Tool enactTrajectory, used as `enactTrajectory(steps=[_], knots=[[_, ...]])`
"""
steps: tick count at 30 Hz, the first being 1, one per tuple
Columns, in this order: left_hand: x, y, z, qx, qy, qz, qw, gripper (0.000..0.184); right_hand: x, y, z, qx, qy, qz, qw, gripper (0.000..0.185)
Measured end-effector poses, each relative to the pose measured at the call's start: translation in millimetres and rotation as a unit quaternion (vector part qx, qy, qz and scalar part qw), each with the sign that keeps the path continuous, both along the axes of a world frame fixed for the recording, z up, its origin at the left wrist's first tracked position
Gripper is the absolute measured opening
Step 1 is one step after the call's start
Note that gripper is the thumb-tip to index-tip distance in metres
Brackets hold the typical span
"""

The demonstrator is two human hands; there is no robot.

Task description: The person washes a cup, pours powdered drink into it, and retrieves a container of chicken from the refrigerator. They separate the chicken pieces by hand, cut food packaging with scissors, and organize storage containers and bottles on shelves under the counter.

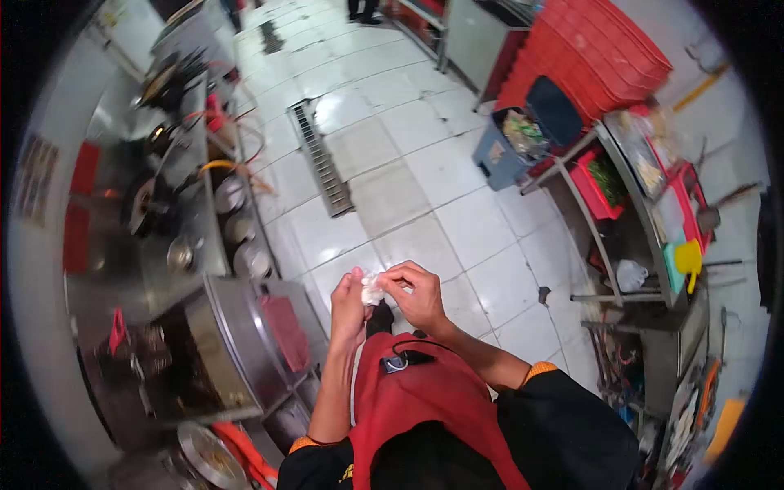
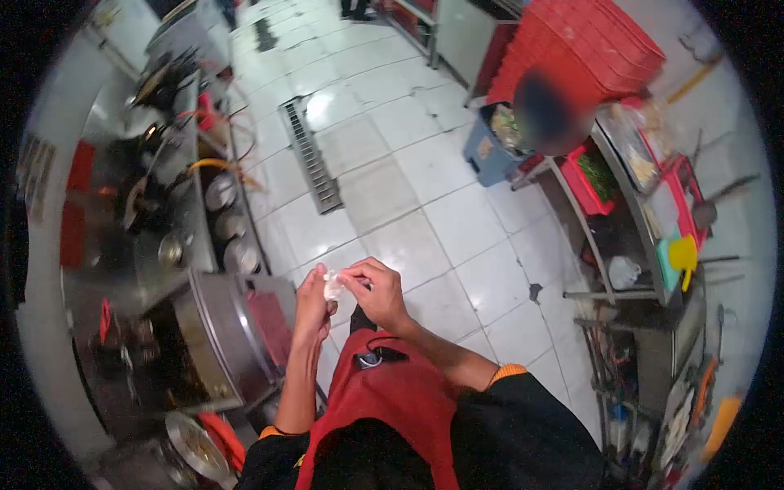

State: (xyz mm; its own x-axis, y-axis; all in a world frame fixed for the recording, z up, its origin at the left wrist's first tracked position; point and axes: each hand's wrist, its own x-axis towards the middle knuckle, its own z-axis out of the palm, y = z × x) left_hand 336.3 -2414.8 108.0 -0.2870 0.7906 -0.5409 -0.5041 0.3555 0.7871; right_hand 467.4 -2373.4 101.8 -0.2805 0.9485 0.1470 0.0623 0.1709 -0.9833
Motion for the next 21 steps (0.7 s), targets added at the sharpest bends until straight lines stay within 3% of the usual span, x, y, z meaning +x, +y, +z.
enactTrajectory(steps=[4, 7, 9, 11, 14, 17, 19, 20, 21], knots=[[-15.7, 69.2, 0.3, 0.018, -0.041, -0.085, 0.995, 0.038, -9.6, 54.0, 10.9, -0.02, -0.054, -0.074, 0.996, 0.011], [-29.7, 117.4, -10.9, 0.008, -0.129, -0.167, 0.977, 0.05, -18.9, 81.6, 13.9, -0.131, 0.037, -0.12, 0.983, 0.014], [-35.1, 145.8, -13.1, -0.011, -0.182, -0.205, 0.962, 0.055, -16.9, 105.2, 11.3, -0.165, 0.009, -0.123, 0.979, 0.017], [-33.2, 180.4, -17.1, -0.024, -0.223, -0.23, 0.947, 0.055, -14.9, 129.1, -21.0, -0.193, 0.061, -0.128, 0.971, 0.018], [-19.9, 229.1, -22.9, -0.034, -0.143, -0.276, 0.95, 0.054, -5.9, 167.1, -28.1, -0.24, 0.138, -0.165, 0.946, 0.018], [3.2, 282.6, -31.6, -0.011, -0.087, -0.267, 0.96, 0.055, 13.2, 220.7, -24.8, -0.206, 0.156, -0.234, 0.937, 0.016], [37.5, 319.4, -29.2, 0.021, -0.033, -0.238, 0.971, 0.054, 34.5, 258.3, -51.2, -0.135, 0.123, -0.24, 0.953, 0.025], [52.5, 338.5, -24.9, 0.053, -0.009, -0.253, 0.966, 0.041, 46.5, 276.4, -65.0, -0.133, 0.123, -0.242, 0.953, 0.025], [67.6, 360.7, -28.7, 0.061, 0.018, -0.292, 0.954, 0.041, 57.9, 296.9, -65.9, -0.133, 0.122, -0.241, 0.954, 0.025]])
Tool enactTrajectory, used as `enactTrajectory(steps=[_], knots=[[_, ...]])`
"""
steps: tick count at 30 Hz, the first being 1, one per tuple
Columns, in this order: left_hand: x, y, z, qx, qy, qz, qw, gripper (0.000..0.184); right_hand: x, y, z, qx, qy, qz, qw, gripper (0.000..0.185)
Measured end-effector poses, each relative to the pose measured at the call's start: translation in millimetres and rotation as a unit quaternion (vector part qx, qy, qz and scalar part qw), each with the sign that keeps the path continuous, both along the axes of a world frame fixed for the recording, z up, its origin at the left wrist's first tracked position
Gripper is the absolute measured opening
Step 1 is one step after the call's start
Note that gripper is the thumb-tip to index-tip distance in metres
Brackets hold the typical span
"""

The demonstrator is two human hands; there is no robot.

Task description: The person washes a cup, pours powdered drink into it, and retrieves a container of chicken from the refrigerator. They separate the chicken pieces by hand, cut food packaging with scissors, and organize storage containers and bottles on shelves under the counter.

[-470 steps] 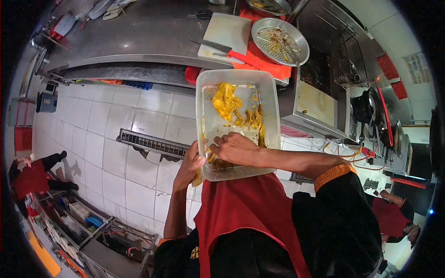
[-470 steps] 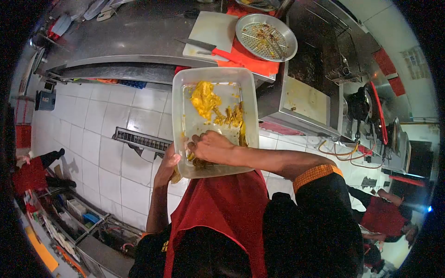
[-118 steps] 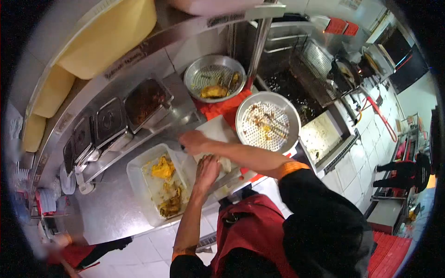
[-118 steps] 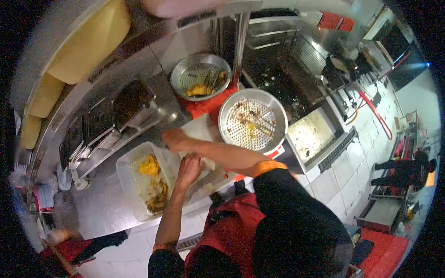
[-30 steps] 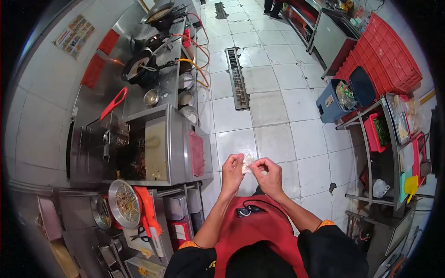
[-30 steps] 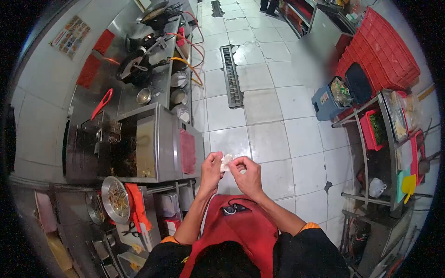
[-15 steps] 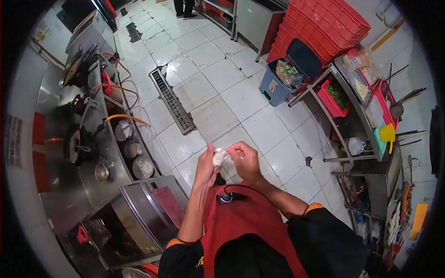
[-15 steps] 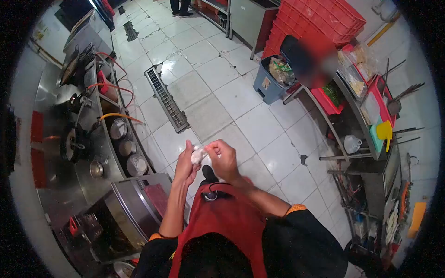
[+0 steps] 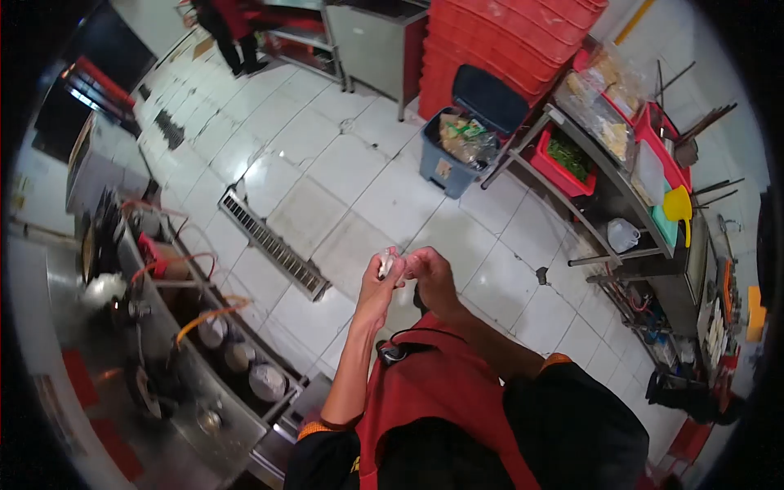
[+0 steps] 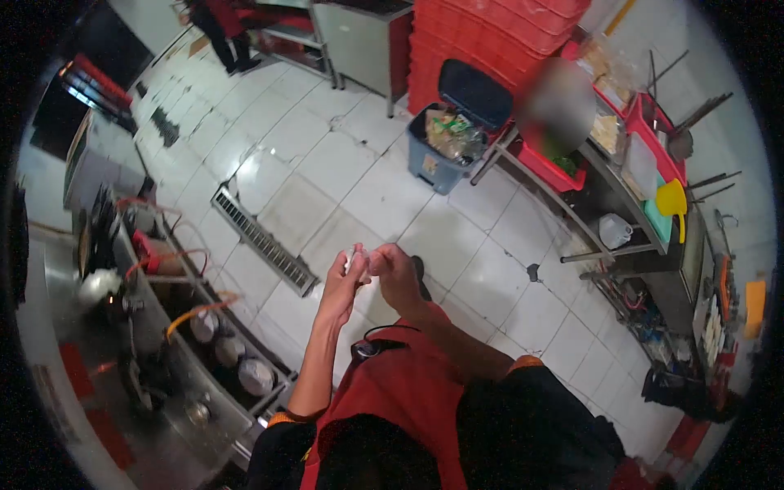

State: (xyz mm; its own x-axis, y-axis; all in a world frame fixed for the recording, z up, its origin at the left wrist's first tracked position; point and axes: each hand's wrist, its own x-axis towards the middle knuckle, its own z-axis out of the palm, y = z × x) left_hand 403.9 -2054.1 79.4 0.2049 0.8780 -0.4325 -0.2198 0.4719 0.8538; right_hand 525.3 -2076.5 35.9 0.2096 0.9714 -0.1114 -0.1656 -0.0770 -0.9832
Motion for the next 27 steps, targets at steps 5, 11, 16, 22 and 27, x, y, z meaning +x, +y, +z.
enactTrajectory(steps=[5, 11, 16, 22, 27], knots=[[70.1, 103.3, -7.8, 0.04, 0.02, -0.108, 0.993, 0.029, 64.8, 99.9, -10.9, -0.067, -0.016, -0.058, 0.996, 0.01], [117.6, 216.0, -39.3, -0.068, -0.089, -0.112, 0.987, 0.027, 141.8, 215.9, -8.5, -0.097, 0.094, -0.085, 0.987, 0.011], [144.6, 303.4, -33.3, -0.126, -0.233, -0.14, 0.954, 0.032, 201.9, 299.6, -36.4, -0.067, 0.317, -0.053, 0.945, 0.019], [208.3, 416.5, -78.3, -0.094, -0.185, -0.242, 0.948, 0.037, 271.5, 378.2, -70.2, -0.046, 0.447, -0.108, 0.887, 0.021], [247.3, 469.2, -68.5, -0.104, -0.202, -0.219, 0.949, 0.033, 302.2, 439.3, -61.1, -0.097, 0.43, -0.283, 0.852, 0.032]])
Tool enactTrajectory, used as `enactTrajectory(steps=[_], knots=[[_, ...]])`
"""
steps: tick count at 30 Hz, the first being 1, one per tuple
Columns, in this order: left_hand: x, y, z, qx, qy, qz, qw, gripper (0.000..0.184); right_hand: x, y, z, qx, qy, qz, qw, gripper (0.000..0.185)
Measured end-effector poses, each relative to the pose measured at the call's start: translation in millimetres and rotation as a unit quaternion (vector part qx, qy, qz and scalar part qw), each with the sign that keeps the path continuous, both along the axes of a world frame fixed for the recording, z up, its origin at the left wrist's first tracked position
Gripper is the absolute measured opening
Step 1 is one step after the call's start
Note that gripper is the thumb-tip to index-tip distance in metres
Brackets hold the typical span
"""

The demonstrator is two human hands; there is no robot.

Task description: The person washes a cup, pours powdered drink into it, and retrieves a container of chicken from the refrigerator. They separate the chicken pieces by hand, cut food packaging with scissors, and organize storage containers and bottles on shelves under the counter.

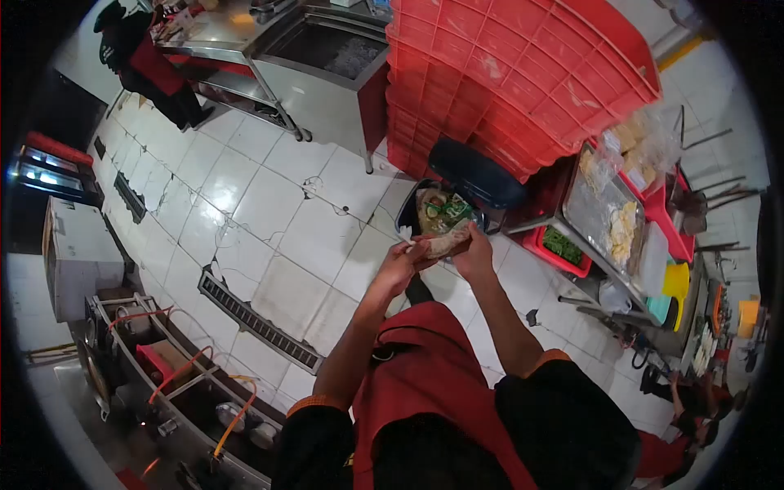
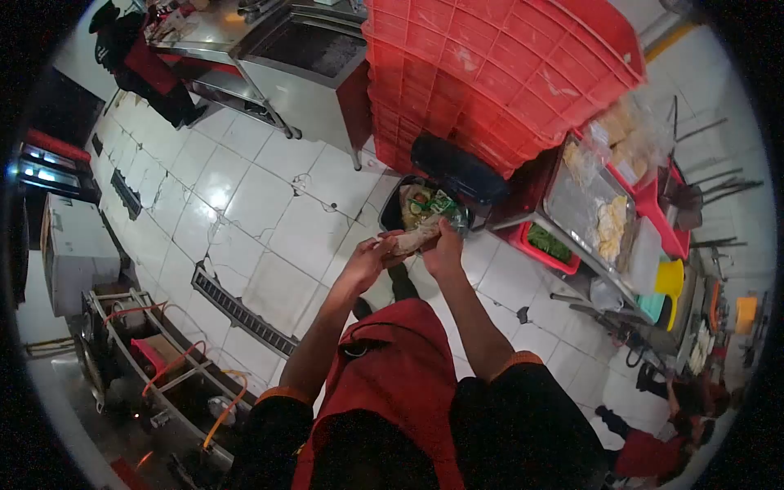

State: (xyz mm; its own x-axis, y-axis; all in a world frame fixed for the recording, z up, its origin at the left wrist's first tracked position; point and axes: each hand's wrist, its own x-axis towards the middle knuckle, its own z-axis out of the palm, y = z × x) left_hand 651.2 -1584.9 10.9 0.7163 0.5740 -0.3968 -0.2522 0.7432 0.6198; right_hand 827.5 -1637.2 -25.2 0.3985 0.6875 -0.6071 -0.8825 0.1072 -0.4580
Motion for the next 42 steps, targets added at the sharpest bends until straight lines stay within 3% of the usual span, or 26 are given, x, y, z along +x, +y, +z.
enactTrajectory(steps=[4, 8, 11, 12, 16, 22, 28, 31, 32, 35, 36, 37, 38, 39, 40, 41, 42], knots=[[42.3, 26.5, -2.0, -0.106, -0.014, 0.009, 0.994, 0.035, 20.3, 37.4, 4.4, 0.017, -0.003, 0.046, 0.999, 0.027], [97.5, 47.8, 3.6, 0.022, 0.115, -0.02, 0.993, 0.034, 35.9, 62.5, 44.6, -0.049, -0.013, 0.046, 0.998, 0.022], [117.8, 60.0, -23.5, 0.033, 0.093, -0.027, 0.995, 0.035, 69.8, 70.0, 25.6, 0.034, -0.026, 0.022, 0.999, 0.022], [121.5, 63.1, -28.5, 0.011, 0.07, -0.021, 0.997, 0.035, 77.0, 73.4, 24.1, 0.05, -0.078, 0.007, 0.996, 0.024], [127.4, 68.3, -31.0, -0.083, 0.001, -0.01, 0.996, 0.035, 89.8, 87.3, 36.9, 0.021, 0.058, 0.095, 0.994, 0.025], [139.5, 85.5, -11.2, -0.134, 0.068, -0.094, 0.984, 0.038, 94.2, 86.2, 12.9, 0.019, -0.024, 0.158, 0.987, 0.025], [129.1, 84.6, -25.6, -0.097, 0.013, -0.079, 0.992, 0.034, 104.4, 98.9, 52.1, -0.047, 0.009, 0.084, 0.995, 0.017], [116.7, 86.4, -22.4, -0.104, 0.0, -0.04, 0.994, 0.031, 127.5, 94.8, 33.2, 0.071, 0.067, 0.084, 0.992, 0.015], [111.7, 87.8, -18.8, -0.102, 0.006, -0.023, 0.994, 0.03, 127.9, 92.3, 33.8, -0.043, 0.029, 0.025, 0.998, 0.017], [88.0, 82.8, -54.6, -0.048, 0.102, -0.069, 0.991, 0.03, 164.6, 68.9, -58.1, 0.041, -0.096, 0.088, 0.991, 0.02], [80.3, 80.9, -60.3, -0.076, 0.093, -0.051, 0.991, 0.031, 175.4, 64.0, -101.8, -0.023, -0.192, 0.074, 0.978, 0.021], [72.1, 79.1, -64.6, -0.105, 0.083, -0.03, 0.991, 0.032, 181.0, 59.7, -127.4, -0.121, -0.335, 0.161, 0.92, 0.024], [63.1, 77.2, -69.2, -0.132, 0.072, -0.005, 0.989, 0.034, 184.1, 59.4, -146.9, -0.208, -0.468, 0.243, 0.824, 0.03], [55.5, 72.3, -75.4, -0.151, 0.006, 0.03, 0.988, 0.034, 189.7, 59.9, -170.8, -0.279, -0.586, 0.315, 0.692, 0.039], [46.6, 66.6, -81.5, -0.164, -0.059, 0.07, 0.982, 0.035, 210.0, 45.0, -220.4, -0.267, -0.628, 0.33, 0.652, 0.054], [33.0, 64.0, -82.8, -0.165, -0.12, 0.122, 0.971, 0.036, 191.4, 49.6, -194.6, -0.279, -0.641, 0.377, 0.608, 0.069], [22.2, 59.0, -77.8, -0.132, -0.069, 0.163, 0.975, 0.033, 173.6, 52.8, -168.4, -0.286, -0.653, 0.421, 0.561, 0.085]])
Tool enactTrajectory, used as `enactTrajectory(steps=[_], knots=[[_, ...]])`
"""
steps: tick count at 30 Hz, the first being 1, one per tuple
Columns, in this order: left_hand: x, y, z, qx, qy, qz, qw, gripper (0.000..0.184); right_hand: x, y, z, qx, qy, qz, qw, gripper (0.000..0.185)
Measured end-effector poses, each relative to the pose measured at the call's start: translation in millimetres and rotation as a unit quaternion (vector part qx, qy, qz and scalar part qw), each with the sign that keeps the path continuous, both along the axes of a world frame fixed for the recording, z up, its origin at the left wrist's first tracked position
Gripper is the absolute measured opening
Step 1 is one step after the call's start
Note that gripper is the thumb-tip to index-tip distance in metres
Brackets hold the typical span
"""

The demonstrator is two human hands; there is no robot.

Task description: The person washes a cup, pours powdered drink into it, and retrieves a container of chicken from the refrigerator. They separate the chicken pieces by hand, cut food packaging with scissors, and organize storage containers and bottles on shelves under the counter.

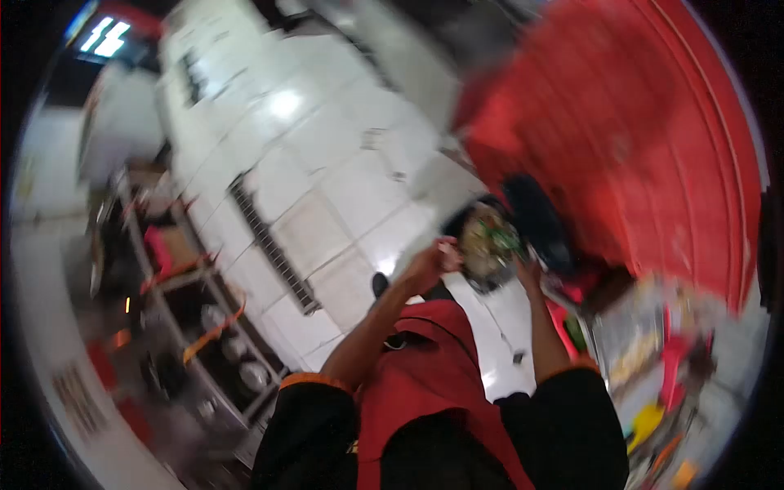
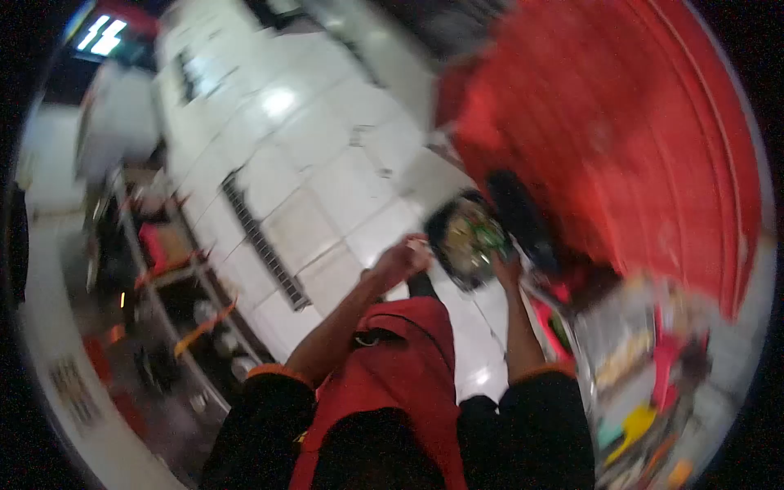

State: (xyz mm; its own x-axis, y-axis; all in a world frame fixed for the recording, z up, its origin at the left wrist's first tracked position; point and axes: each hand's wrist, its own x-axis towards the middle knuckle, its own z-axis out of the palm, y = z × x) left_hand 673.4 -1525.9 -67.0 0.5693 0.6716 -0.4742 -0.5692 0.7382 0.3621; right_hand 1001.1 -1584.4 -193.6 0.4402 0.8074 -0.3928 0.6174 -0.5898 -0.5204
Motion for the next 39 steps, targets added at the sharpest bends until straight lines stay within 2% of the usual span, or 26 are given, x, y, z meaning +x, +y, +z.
enactTrajectory(steps=[1, 2, 3, 4, 5, 6, 7, 8, 9, 10, 11, 13, 14, 16, 18, 19, 21, 23, 26, 28, 29, 31, 32, 36, 38, 39], knots=[[-14.8, -4.3, 5.0, 0.028, 0.003, 0.016, 0.999, 0.034, -3.7, -4.1, -19.7, 0.058, -0.045, 0.056, 0.996, 0.073], [-33.0, -11.4, 7.2, 0.24, 0.217, -0.039, 0.945, 0.05, -5.1, -10.3, -42.0, 0.115, -0.098, 0.109, 0.983, 0.062], [-52.1, -20.2, 6.8, 0.178, 0.191, -0.005, 0.965, 0.045, -56.0, 12.3, 37.7, 0.087, 0.089, 0.063, 0.99, 0.055], [-67.9, -26.5, 5.0, 0.123, 0.154, 0.035, 0.98, 0.041, -47.6, 21.9, -14.3, 0.06, 0.125, 0.163, 0.977, 0.046], [-77.5, -37.2, -19.9, 0.098, 0.097, 0.127, 0.982, 0.037, -97.8, 37.3, 23.6, 0.011, 0.282, 0.133, 0.95, 0.038], [-93.8, -46.3, -22.7, 0.13, 0.096, 0.176, 0.971, 0.034, -145.2, 47.6, 40.0, -0.016, 0.43, 0.172, 0.886, 0.038], [-111.6, -55.0, -31.4, 0.102, 0.086, 0.216, 0.967, 0.034, -233.5, 51.2, 151.0, -0.069, 0.484, 0.163, 0.857, 0.057], [-136.5, -62.0, -0.7, 0.048, 0.131, 0.244, 0.96, 0.034, -281.1, 51.7, 175.3, -0.116, 0.534, 0.2, 0.813, 0.065], [-161.9, -73.9, 34.8, -0.009, 0.167, 0.267, 0.949, 0.034, -330.3, 51.1, 205.9, -0.145, 0.533, 0.313, 0.773, 0.067], [-185.7, -91.3, 28.8, 0.022, 0.153, 0.306, 0.939, 0.038, -369.4, 50.3, 180.9, -0.012, 0.468, 0.499, 0.729, 0.061], [-214.0, -106.9, 35.6, 0.022, 0.18, 0.341, 0.922, 0.036, -414.2, 41.8, 185.9, 0.069, 0.392, 0.576, 0.714, 0.053], [-274.7, -147.9, 53.1, 0.016, 0.23, 0.409, 0.883, 0.032, -494.8, 22.4, 212.8, -0.087, 0.415, 0.539, 0.728, 0.046], [-303.7, -170.7, 53.5, -0.004, 0.261, 0.452, 0.853, 0.029, -530.6, 10.2, 213.5, -0.151, 0.454, 0.515, 0.712, 0.044], [-354.3, -218.3, 51.9, -0.051, 0.313, 0.526, 0.789, 0.024, -594.9, -19.5, 199.5, -0.157, 0.454, 0.532, 0.698, 0.044], [-405.0, -267.1, 19.5, -0.11, 0.341, 0.574, 0.737, 0.017, -653.5, -43.6, 185.9, -0.182, 0.477, 0.525, 0.68, 0.045], [-428.3, -289.2, 6.3, -0.148, 0.274, 0.645, 0.698, 0.015, -680.0, -54.7, 177.7, -0.208, 0.479, 0.494, 0.696, 0.047], [-468.4, -327.4, -14.0, -0.224, 0.285, 0.673, 0.645, 0.014, -728.4, -63.4, 159.4, -0.234, 0.456, 0.494, 0.703, 0.042], [-515.6, -343.2, -22.3, -0.305, 0.253, 0.689, 0.607, 0.012, -770.3, -65.7, 166.3, -0.22, 0.433, 0.538, 0.689, 0.041], [-596.8, -355.2, -127.7, -0.19, 0.113, 0.772, 0.595, 0.01, -836.6, -57.1, 172.0, -0.216, 0.383, 0.571, 0.694, 0.039], [-666.6, -355.5, -164.0, -0.198, 0.13, 0.79, 0.565, 0.013, -877.9, -51.9, 175.1, -0.193, 0.355, 0.555, 0.727, 0.036], [-707.6, -352.9, -174.3, -0.202, 0.139, 0.798, 0.551, 0.015, -899.5, -43.8, 166.7, -0.196, 0.343, 0.568, 0.722, 0.036], [-782.9, -329.5, -148.3, -0.245, 0.088, 0.876, 0.405, 0.021, -941.9, -20.5, 147.9, -0.201, 0.316, 0.594, 0.712, 0.036], [-824.1, -327.0, -152.1, -0.249, 0.055, 0.883, 0.394, 0.025, -969.1, -12.0, 141.5, -0.205, 0.295, 0.611, 0.706, 0.035], [-971.4, -330.5, -233.0, -0.196, -0.038, 0.944, 0.264, 0.004, -1070.1, 20.8, 101.6, -0.243, 0.258, 0.663, 0.659, 0.03], [-1027.0, -338.6, -265.2, -0.151, -0.042, 0.968, 0.197, 0.011, -1125.2, 19.7, 96.8, -0.253, 0.235, 0.709, 0.615, 0.029], [-1045.2, -335.4, -239.0, -0.272, 0.027, 0.94, 0.203, 0.022, -1147.4, 22.1, 85.9, -0.27, 0.246, 0.711, 0.601, 0.028]])
